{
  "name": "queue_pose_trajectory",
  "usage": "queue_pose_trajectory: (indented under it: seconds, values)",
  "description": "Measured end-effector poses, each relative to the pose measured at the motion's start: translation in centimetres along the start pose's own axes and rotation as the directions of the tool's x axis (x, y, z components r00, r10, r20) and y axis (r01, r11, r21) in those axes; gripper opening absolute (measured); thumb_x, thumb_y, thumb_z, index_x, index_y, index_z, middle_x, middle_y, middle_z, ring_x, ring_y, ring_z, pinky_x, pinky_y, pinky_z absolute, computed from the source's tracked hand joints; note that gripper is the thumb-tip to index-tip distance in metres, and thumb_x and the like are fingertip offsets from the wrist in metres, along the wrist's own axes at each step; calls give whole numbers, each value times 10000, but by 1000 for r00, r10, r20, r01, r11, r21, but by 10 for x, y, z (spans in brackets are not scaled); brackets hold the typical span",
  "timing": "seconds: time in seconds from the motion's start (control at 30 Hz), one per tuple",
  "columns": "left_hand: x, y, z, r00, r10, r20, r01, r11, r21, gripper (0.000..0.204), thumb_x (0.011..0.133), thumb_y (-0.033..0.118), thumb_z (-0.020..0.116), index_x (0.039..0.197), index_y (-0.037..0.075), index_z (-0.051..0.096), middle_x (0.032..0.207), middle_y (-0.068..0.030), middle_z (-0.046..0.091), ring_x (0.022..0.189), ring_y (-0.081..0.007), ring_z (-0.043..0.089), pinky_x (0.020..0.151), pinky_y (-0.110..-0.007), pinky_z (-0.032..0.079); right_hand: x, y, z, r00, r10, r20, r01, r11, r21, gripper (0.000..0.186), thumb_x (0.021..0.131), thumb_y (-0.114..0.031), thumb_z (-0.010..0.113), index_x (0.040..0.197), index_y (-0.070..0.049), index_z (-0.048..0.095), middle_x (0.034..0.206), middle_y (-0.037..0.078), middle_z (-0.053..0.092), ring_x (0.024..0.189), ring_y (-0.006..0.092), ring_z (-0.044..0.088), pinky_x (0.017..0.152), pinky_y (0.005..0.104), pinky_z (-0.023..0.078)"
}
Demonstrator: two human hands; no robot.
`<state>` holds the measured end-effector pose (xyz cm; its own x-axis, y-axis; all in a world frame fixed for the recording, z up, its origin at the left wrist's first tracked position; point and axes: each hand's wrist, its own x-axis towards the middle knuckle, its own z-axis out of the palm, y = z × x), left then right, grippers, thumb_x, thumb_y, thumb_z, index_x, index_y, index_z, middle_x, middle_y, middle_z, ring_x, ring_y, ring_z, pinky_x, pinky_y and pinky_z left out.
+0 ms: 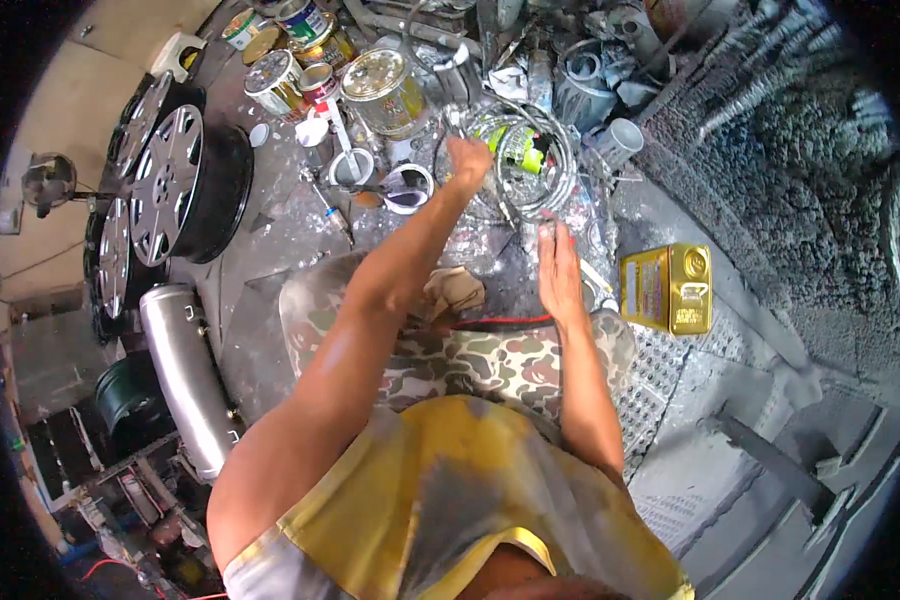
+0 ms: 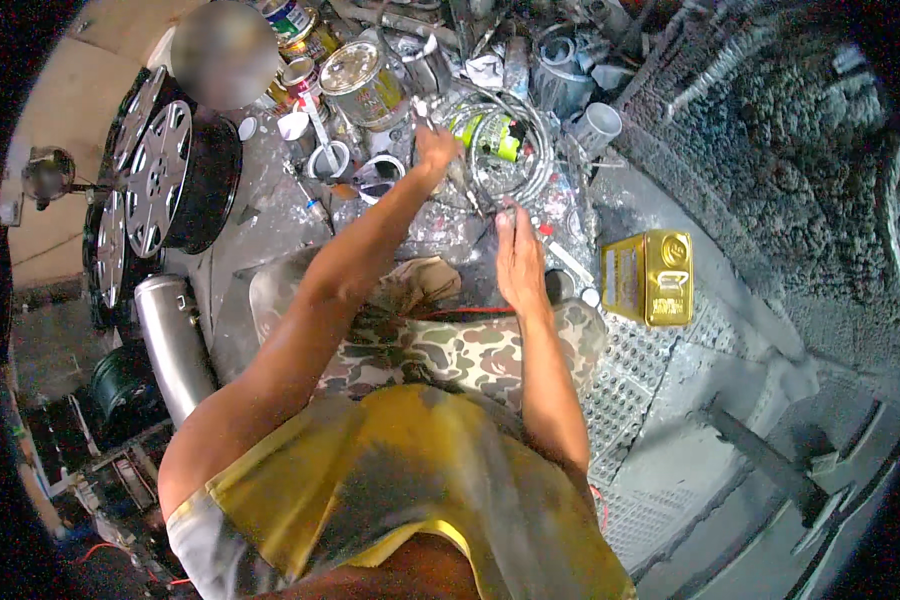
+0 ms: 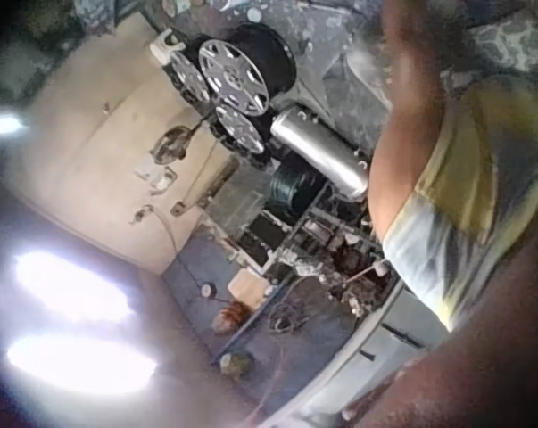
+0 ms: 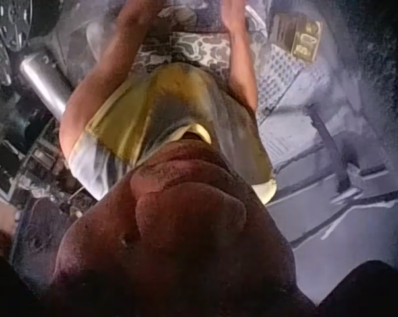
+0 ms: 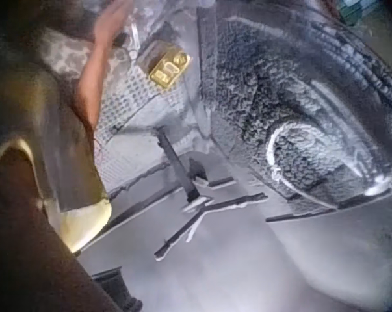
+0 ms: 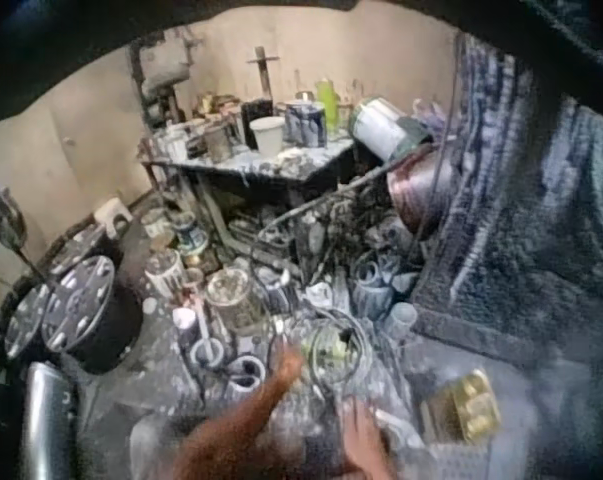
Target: The person uses a spray gun to apply paint to a car wheel rim, luego pauses to mix paint components in a small cup, and continues spraying the rim.
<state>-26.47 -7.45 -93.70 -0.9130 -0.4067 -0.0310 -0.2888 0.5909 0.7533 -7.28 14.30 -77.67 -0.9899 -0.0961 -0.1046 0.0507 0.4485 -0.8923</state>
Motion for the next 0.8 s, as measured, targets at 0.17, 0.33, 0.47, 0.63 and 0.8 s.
queue_pose_trajectory:
  seconds: [0.17, 0.33, 0.47, 0.63, 0.8]
  values:
    - [-40, 89, -90, 998, -37, -45, 1, 788, -615, 387, 1014, 291, 513, 1030, -95, 505, 815, -164, 624, 582, -237, 637, 495, -406, 540, -10, -6, -20, 991, 73, -112, -71, 997, 22, 345, 1064, -354, 466, 1260, -87, 562, 1008, 220, 690, 916, 357, 684, 825, 437, 492]
    - [-40, 162, -158, 992, 125, -12, -98, 710, -698, 328, 1062, 344, 484, 1026, 18, 485, 752, -68, 533, 485, -154, 505, 450, -376, 510, -23, -13, -5, 997, -55, 46, 56, 998, -15, 304, 1016, -349, 577, 1216, -120, 577, 851, 244, 678, 789, 460, 668, 698, 490, 498]
    - [-46, 184, -180, 982, 186, -43, -151, 619, -771, 386, 1029, 354, 495, 948, -18, 429, 693, -107, 536, 481, -175, 514, 442, -379, 524, -38, -30, 24, 997, -68, 30, 65, 995, 81, 342, 989, -356, 619, 1179, -75, 574, 789, 250, 662, 712, 454, 659, 635, 485, 486]
    - [-56, 161, -178, 984, 178, 4, -130, 730, -671, 437, 1083, 393, 412, 820, 64, 527, 625, -70, 535, 540, -184, 521, 518, -347, 433, -36, -64, 27, 996, -93, -7, 93, 988, 126, 290, 992, -305, 620, 1131, -54, 571, 740, 225, 646, 650, 424, 634, 595, 445, 470]
    - [-83, 179, -189, 972, 233, -6, -167, 675, -718, 362, 1049, 336, 480, 885, 14, 459, 614, -71, 514, 480, -174, 514, 466, -354, 480, -37, -52, 48, 991, -117, -64, 128, 964, 235, 254, 1012, -285, 604, 1091, -46, 570, 654, 147, 588, 549, 259, 586, 537, 382, 441]
